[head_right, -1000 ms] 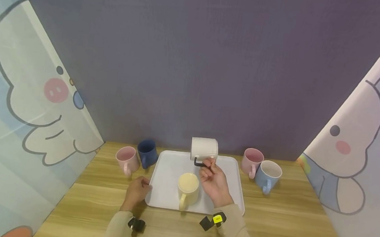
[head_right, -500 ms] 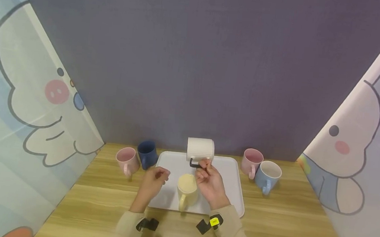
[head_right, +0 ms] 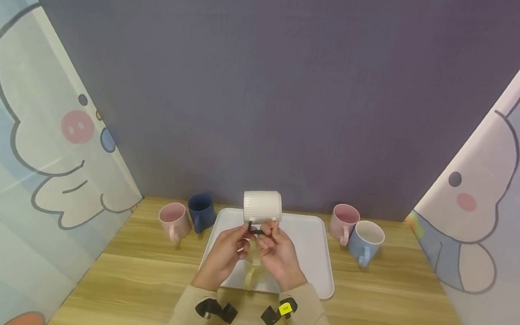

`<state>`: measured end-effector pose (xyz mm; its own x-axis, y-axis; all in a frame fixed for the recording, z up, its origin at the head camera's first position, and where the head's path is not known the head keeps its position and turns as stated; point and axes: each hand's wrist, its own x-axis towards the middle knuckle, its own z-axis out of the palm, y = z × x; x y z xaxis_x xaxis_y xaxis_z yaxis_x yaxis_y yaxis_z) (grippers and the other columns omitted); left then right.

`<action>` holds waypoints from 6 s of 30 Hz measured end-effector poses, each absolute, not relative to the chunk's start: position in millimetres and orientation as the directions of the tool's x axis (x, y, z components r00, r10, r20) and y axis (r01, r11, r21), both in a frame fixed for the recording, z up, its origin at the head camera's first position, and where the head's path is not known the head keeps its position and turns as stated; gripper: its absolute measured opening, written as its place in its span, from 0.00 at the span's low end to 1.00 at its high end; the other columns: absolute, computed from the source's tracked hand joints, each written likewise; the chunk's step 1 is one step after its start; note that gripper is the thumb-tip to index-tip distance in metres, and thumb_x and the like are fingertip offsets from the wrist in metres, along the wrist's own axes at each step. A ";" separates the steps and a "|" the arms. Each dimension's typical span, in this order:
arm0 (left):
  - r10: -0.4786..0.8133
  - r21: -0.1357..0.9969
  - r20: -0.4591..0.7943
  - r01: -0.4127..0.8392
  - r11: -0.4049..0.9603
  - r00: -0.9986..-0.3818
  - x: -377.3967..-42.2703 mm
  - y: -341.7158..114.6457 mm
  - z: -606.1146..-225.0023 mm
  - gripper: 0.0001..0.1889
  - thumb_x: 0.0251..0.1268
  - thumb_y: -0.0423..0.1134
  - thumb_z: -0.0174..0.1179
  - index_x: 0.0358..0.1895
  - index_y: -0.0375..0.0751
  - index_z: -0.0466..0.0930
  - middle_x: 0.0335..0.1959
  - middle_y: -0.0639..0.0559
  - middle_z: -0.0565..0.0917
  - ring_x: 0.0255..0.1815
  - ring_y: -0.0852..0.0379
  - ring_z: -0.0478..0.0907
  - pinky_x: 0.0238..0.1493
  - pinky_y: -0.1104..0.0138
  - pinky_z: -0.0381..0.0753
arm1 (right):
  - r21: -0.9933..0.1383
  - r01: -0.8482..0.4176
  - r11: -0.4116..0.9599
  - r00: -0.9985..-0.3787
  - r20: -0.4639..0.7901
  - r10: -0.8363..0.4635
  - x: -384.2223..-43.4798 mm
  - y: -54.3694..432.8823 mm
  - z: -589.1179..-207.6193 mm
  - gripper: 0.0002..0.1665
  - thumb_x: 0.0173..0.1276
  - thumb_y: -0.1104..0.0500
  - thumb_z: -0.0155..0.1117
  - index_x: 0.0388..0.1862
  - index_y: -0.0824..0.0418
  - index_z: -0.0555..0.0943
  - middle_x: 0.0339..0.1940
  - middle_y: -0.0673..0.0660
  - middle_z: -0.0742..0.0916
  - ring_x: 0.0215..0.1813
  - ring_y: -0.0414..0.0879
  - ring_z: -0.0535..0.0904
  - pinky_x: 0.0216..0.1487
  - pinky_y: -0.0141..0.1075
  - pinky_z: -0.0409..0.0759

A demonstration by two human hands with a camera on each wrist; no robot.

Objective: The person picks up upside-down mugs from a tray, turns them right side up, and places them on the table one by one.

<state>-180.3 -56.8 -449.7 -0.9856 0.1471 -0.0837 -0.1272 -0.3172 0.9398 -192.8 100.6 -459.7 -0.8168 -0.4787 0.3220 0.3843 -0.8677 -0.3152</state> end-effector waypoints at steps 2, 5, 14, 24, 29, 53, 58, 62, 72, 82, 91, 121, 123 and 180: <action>0.172 0.913 -0.084 -0.145 -0.381 -0.981 -180.1 -56.7 -449.8 0.14 0.80 0.45 0.54 0.41 0.40 0.84 0.30 0.58 0.81 0.24 0.66 0.69 0.23 0.75 0.64 | -0.324 0.388 -0.863 -0.816 0.315 -0.485 -191.9 99.9 -459.8 0.22 0.86 0.54 0.28 0.42 0.56 0.73 0.33 0.48 0.80 0.26 0.35 0.53 0.33 0.25 0.56; 0.209 0.883 -0.074 -0.161 -0.441 -0.975 -180.4 -57.1 -449.9 0.12 0.80 0.45 0.54 0.41 0.43 0.83 0.29 0.59 0.79 0.24 0.67 0.68 0.23 0.76 0.63 | -0.340 0.388 -0.857 -0.812 0.313 -0.492 -191.6 99.3 -459.8 0.22 0.85 0.53 0.28 0.42 0.56 0.72 0.34 0.48 0.80 0.27 0.34 0.54 0.32 0.24 0.60; 0.252 0.804 -0.040 -0.181 -0.566 -0.967 -181.7 -59.3 -451.9 0.09 0.81 0.37 0.51 0.41 0.42 0.79 0.30 0.59 0.75 0.25 0.69 0.67 0.22 0.79 0.62 | -0.422 0.359 -0.832 -0.790 0.337 -0.512 -192.7 99.5 -459.0 0.23 0.86 0.55 0.24 0.43 0.56 0.71 0.35 0.48 0.80 0.26 0.34 0.60 0.33 0.23 0.67; 0.249 0.766 -0.025 -0.179 -0.618 -0.968 -181.2 -58.3 -450.9 0.10 0.80 0.35 0.51 0.38 0.46 0.81 0.35 0.60 0.78 0.25 0.69 0.63 0.22 0.78 0.59 | -0.497 0.356 -0.791 -0.782 0.305 -0.544 -193.1 104.8 -454.6 0.24 0.86 0.55 0.24 0.45 0.58 0.72 0.37 0.47 0.80 0.27 0.33 0.66 0.34 0.23 0.64; 0.227 0.787 -0.011 -0.149 -0.599 -0.974 -179.5 -56.9 -450.2 0.08 0.79 0.35 0.52 0.39 0.45 0.79 0.35 0.59 0.78 0.24 0.68 0.61 0.22 0.78 0.58 | -0.546 0.357 -0.758 -0.800 0.241 -0.550 -192.0 109.0 -451.3 0.25 0.87 0.57 0.27 0.48 0.59 0.76 0.40 0.48 0.82 0.29 0.32 0.70 0.36 0.22 0.70; -0.206 0.956 0.004 0.064 -0.285 -0.979 -181.6 -131.2 -451.5 0.07 0.78 0.37 0.57 0.39 0.39 0.78 0.30 0.60 0.72 0.29 0.66 0.67 0.34 0.75 0.68 | -0.961 0.090 -0.263 -0.988 -0.053 -0.146 -186.8 211.2 -472.2 0.16 0.83 0.57 0.49 0.46 0.47 0.86 0.34 0.42 0.83 0.30 0.34 0.73 0.37 0.25 0.75; -0.274 0.974 0.015 0.077 -0.215 -0.962 -179.2 -147.6 -450.2 0.08 0.78 0.38 0.57 0.43 0.36 0.79 0.35 0.62 0.75 0.39 0.67 0.71 0.42 0.75 0.72 | -0.985 0.123 -0.124 -0.992 -0.123 -0.008 -185.8 232.1 -483.4 0.17 0.83 0.58 0.49 0.42 0.44 0.85 0.33 0.41 0.81 0.31 0.34 0.72 0.37 0.25 0.73; -0.324 0.976 0.027 0.095 -0.194 -0.946 -177.8 -159.5 -446.6 0.07 0.78 0.36 0.56 0.40 0.37 0.78 0.33 0.61 0.75 0.39 0.65 0.70 0.43 0.76 0.74 | -0.984 0.168 -0.058 -0.985 -0.170 0.031 -188.3 246.0 -494.3 0.15 0.84 0.59 0.47 0.47 0.51 0.83 0.32 0.41 0.79 0.32 0.34 0.71 0.36 0.26 0.73; -0.515 0.992 0.064 0.109 -0.057 -0.855 -168.0 -198.6 -444.2 0.10 0.77 0.40 0.57 0.41 0.35 0.77 0.30 0.62 0.74 0.31 0.66 0.68 0.32 0.76 0.70 | -0.897 0.173 0.407 -0.985 -0.152 0.085 -194.4 273.3 -524.5 0.22 0.81 0.61 0.49 0.62 0.79 0.70 0.40 0.66 0.83 0.40 0.47 0.79 0.41 0.35 0.78; -0.675 0.995 0.092 0.084 0.044 -0.732 -159.1 -226.8 -457.8 0.17 0.77 0.41 0.58 0.37 0.25 0.78 0.24 0.61 0.72 0.28 0.63 0.64 0.29 0.72 0.64 | -0.745 0.065 0.664 -0.998 -0.057 0.034 -200.2 285.5 -550.2 0.18 0.73 0.62 0.57 0.50 0.80 0.78 0.45 0.74 0.85 0.49 0.66 0.83 0.53 0.54 0.80; -0.688 1.000 0.016 0.025 -0.004 -0.726 -160.7 -234.0 -482.3 0.15 0.76 0.40 0.59 0.33 0.29 0.79 0.21 0.63 0.69 0.27 0.64 0.64 0.29 0.72 0.64 | -0.732 0.029 0.680 -0.999 -0.034 0.007 -199.9 285.0 -556.0 0.12 0.73 0.65 0.58 0.46 0.74 0.81 0.38 0.64 0.87 0.39 0.48 0.81 0.40 0.38 0.77; -0.662 0.996 -0.068 -0.092 0.001 -0.746 -171.2 -240.5 -531.2 0.14 0.77 0.40 0.57 0.32 0.35 0.79 0.24 0.62 0.72 0.33 0.62 0.66 0.35 0.70 0.65 | -0.691 0.032 0.722 -0.997 -0.068 -0.021 -195.3 282.7 -549.8 0.13 0.74 0.60 0.60 0.49 0.69 0.81 0.40 0.61 0.85 0.42 0.51 0.78 0.41 0.40 0.74; -0.662 0.994 -0.056 -0.104 0.033 -0.748 -171.1 -240.9 -530.6 0.15 0.77 0.40 0.57 0.34 0.32 0.80 0.25 0.61 0.73 0.34 0.62 0.66 0.36 0.69 0.64 | -0.691 0.033 0.722 -0.998 -0.068 -0.020 -195.2 283.0 -550.7 0.12 0.73 0.60 0.60 0.48 0.68 0.81 0.40 0.60 0.85 0.42 0.51 0.78 0.41 0.40 0.73; 0.308 0.839 0.031 0.193 0.509 -0.951 -159.0 -87.2 -515.0 0.20 0.72 0.55 0.61 0.30 0.42 0.88 0.24 0.45 0.86 0.23 0.66 0.73 0.26 0.71 0.73 | -0.674 0.057 0.736 -0.996 -0.093 -0.008 -195.2 282.1 -551.8 0.15 0.74 0.58 0.60 0.51 0.69 0.80 0.36 0.58 0.84 0.39 0.49 0.77 0.40 0.40 0.73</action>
